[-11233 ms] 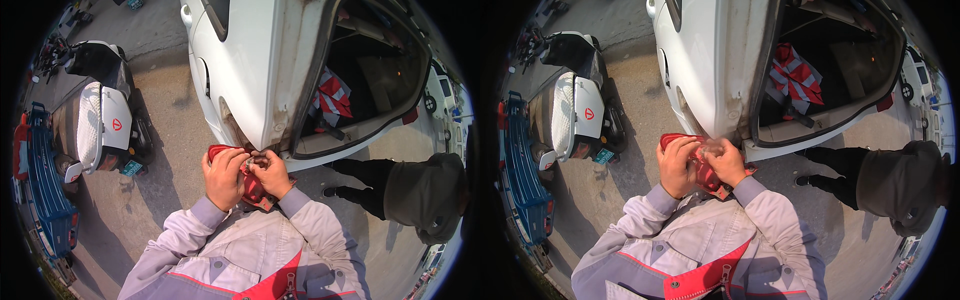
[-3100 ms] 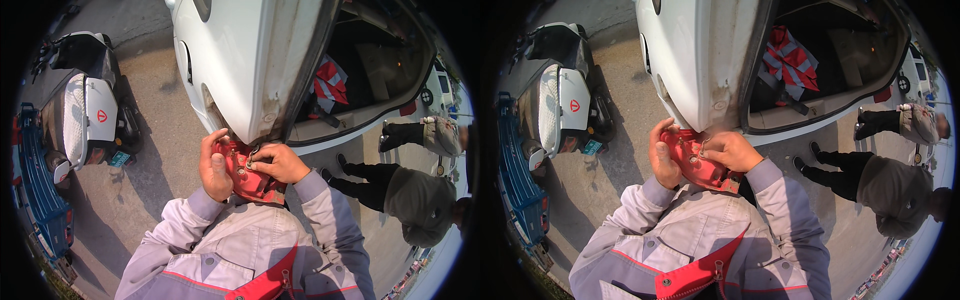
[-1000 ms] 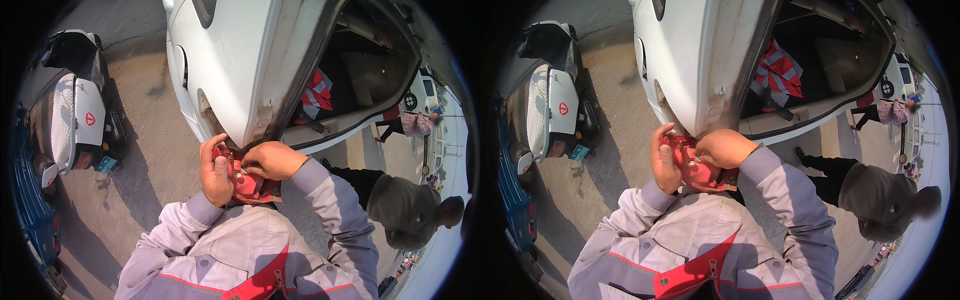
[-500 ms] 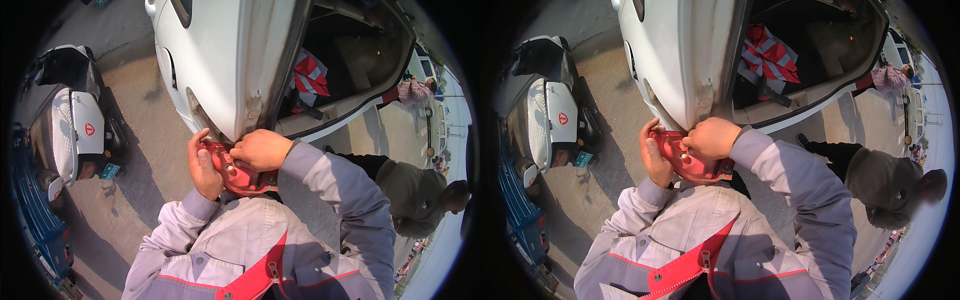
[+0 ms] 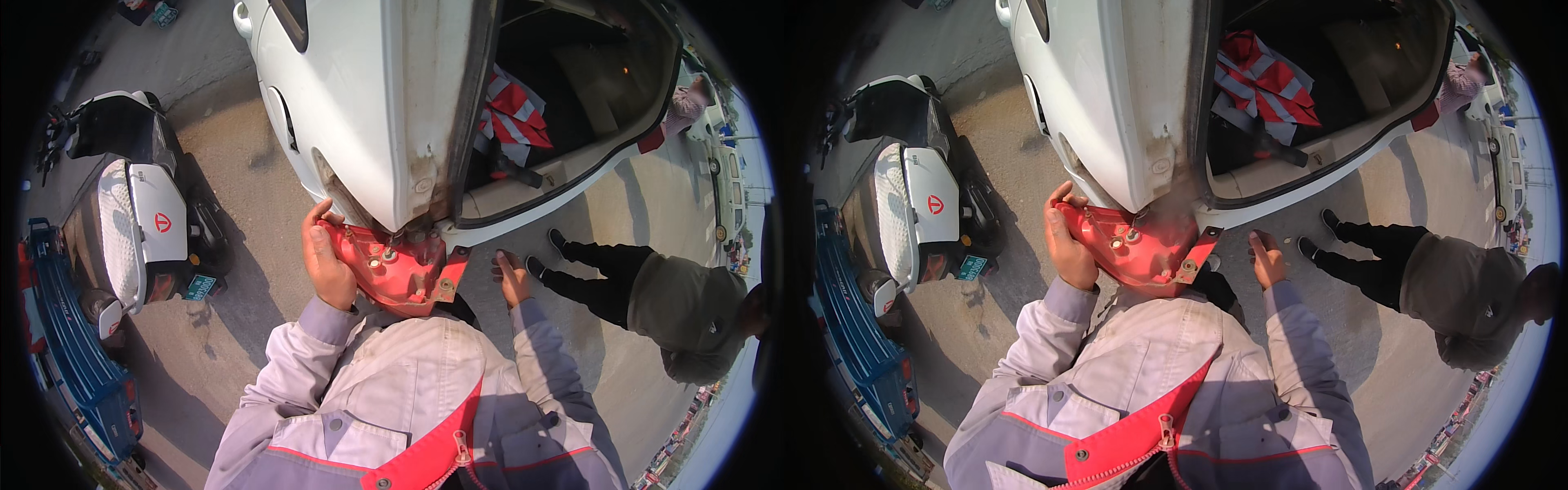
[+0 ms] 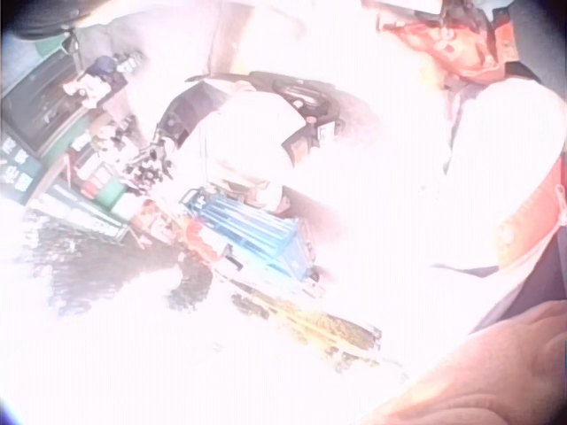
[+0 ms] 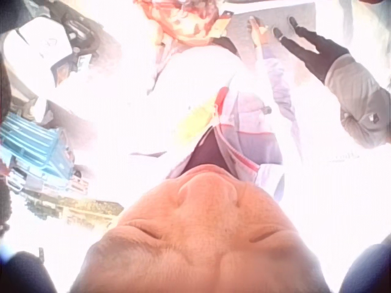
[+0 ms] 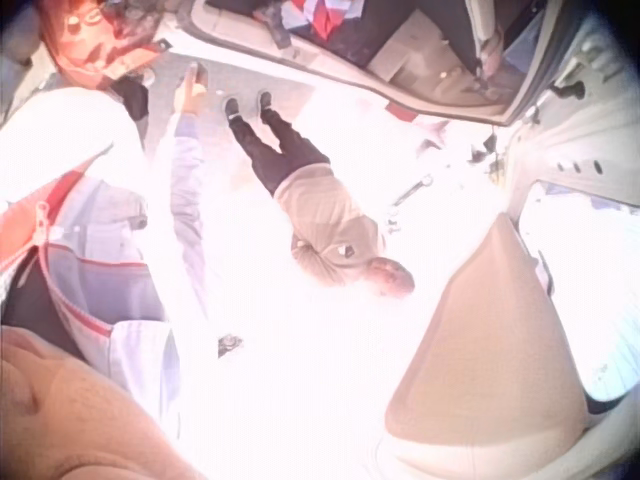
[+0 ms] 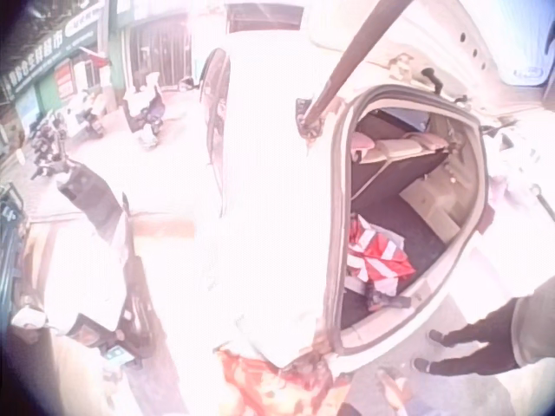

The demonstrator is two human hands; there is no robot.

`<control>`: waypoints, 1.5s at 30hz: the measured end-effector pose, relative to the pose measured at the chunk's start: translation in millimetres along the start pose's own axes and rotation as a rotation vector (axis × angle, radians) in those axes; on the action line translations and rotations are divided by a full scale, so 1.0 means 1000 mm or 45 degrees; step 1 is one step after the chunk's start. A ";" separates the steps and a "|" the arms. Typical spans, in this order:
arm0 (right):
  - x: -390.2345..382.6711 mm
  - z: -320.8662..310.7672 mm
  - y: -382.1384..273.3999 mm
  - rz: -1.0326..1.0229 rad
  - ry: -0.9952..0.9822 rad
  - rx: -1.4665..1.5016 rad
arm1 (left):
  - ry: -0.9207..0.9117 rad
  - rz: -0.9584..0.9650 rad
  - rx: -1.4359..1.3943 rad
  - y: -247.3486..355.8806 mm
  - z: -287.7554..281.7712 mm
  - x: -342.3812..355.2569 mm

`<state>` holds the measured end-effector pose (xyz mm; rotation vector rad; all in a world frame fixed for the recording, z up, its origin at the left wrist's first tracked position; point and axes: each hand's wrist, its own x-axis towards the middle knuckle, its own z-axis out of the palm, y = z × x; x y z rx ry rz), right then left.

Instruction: The person removes a red taillight from the rear of a white car using a power drill, then reinstalls it by hand and secures it with the drill. The task includes detaching the light, aligning it, and fastening it back in place.

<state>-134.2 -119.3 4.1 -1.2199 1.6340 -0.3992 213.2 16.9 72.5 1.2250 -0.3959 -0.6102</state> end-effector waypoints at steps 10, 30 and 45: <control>-0.004 0.082 0.070 -0.024 -0.664 0.699 | 0.029 -0.129 -0.057 0.009 0.002 0.011; -0.030 0.112 0.025 0.231 -0.597 0.813 | 0.086 -0.556 -0.460 -0.002 0.022 0.084; -0.052 0.109 -0.001 -0.225 -0.746 0.525 | 0.293 -0.648 -0.593 -0.008 0.012 0.091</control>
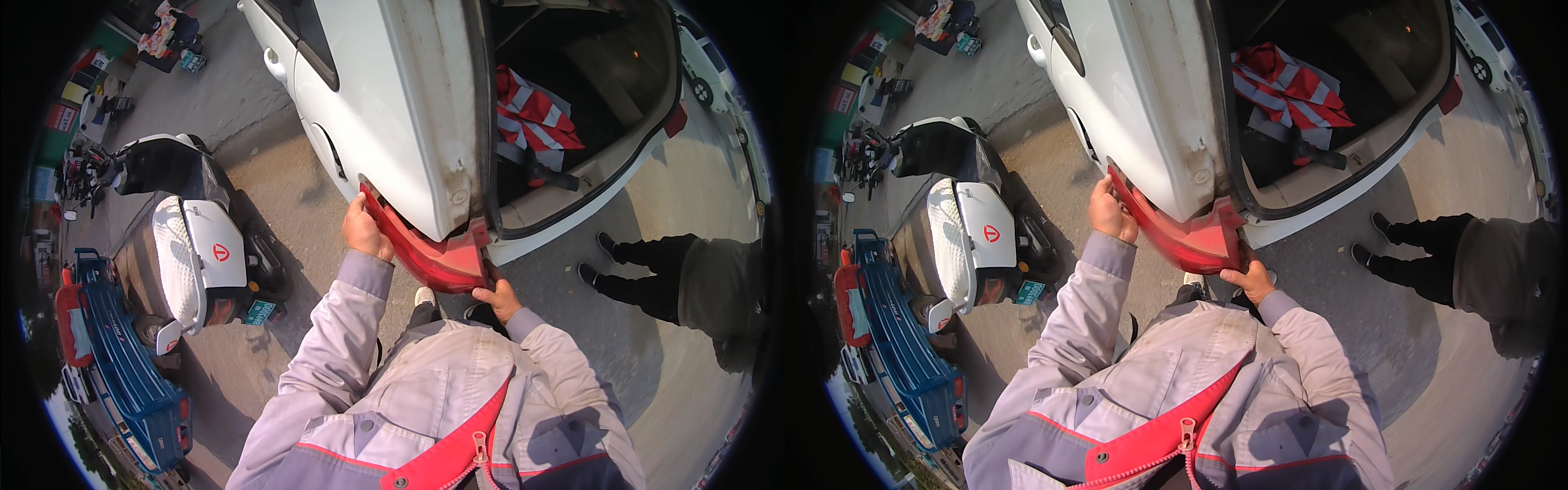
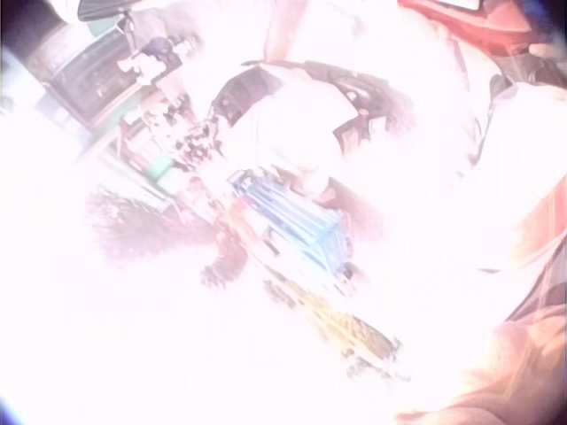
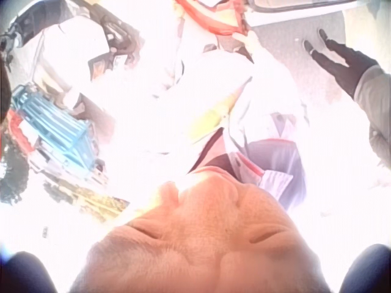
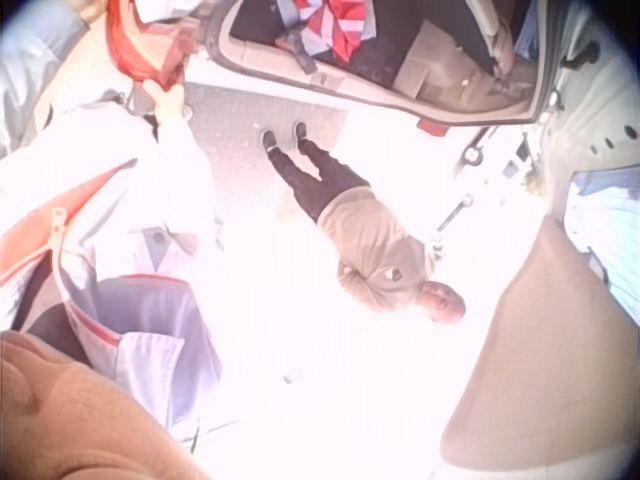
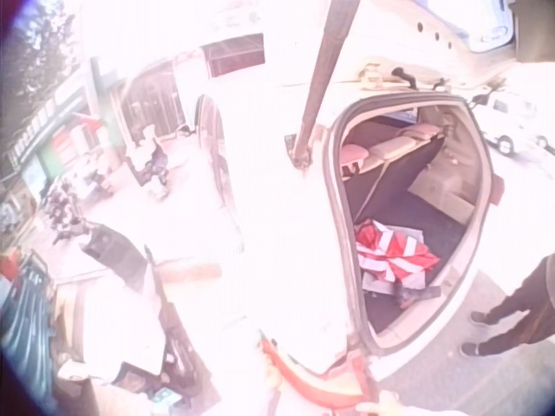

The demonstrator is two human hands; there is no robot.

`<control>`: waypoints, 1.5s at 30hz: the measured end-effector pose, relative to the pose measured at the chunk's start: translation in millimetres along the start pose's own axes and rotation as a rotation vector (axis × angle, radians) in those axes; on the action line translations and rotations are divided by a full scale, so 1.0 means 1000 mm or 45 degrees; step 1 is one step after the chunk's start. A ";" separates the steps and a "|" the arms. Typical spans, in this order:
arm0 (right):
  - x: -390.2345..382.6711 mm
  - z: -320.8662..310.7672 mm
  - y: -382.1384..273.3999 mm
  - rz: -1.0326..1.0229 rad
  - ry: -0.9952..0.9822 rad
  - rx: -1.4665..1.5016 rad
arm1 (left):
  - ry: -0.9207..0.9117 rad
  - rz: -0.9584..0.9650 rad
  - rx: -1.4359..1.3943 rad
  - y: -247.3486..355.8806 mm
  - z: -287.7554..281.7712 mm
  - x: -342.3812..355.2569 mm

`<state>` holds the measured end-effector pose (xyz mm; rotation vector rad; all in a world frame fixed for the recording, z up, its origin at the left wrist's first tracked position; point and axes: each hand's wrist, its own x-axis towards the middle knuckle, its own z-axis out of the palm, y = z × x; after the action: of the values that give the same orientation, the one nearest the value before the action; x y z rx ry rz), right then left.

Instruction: The person removes a red taillight from the rear of a white car using a power drill, then reinstalls it by hand and secures it with the drill. The task includes detaching the light, aligning it, and fastening it back in place.

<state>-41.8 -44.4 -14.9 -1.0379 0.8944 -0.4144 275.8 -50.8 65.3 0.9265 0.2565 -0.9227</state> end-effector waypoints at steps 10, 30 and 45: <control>0.002 -0.008 0.008 0.061 0.065 0.045 | -0.054 0.052 0.046 -0.012 -0.010 0.011; 0.002 0.006 0.000 0.065 0.417 -0.086 | -0.036 0.206 0.546 -0.004 -0.023 -0.011; -0.009 0.013 -0.025 0.119 0.350 -0.705 | -0.167 -0.446 0.751 -0.077 -0.077 -0.064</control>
<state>-34.4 -42.9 13.5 -1.4580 1.3441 -0.2347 191.3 25.4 9.9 1.3813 0.0269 -1.4183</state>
